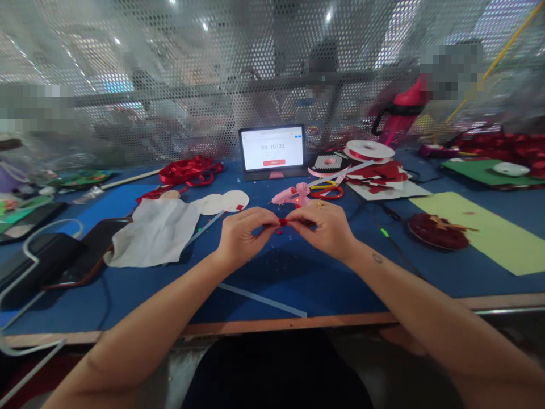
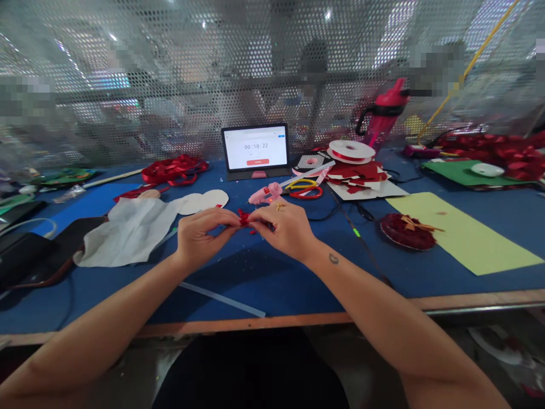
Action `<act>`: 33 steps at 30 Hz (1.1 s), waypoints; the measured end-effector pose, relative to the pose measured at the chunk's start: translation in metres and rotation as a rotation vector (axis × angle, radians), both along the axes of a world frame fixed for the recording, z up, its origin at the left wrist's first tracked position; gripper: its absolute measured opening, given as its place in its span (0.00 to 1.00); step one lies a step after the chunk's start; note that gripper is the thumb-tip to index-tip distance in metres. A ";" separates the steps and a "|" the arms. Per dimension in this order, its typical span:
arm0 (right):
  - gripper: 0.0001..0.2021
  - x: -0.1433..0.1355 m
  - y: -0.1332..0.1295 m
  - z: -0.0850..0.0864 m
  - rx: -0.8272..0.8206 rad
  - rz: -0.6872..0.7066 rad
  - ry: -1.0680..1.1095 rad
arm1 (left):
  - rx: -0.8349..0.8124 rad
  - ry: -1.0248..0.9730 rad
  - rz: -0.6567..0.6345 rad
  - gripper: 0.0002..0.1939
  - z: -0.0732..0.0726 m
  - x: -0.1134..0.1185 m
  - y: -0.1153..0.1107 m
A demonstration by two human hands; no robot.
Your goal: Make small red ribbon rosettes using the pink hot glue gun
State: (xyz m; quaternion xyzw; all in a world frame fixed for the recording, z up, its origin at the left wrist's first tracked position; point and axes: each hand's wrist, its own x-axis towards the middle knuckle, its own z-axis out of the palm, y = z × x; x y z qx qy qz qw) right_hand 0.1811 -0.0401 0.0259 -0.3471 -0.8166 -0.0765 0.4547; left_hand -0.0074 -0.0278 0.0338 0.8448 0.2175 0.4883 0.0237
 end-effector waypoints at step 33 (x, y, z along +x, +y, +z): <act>0.09 -0.007 -0.005 -0.003 0.243 -0.096 -0.350 | 0.075 0.145 0.121 0.07 -0.004 0.002 0.000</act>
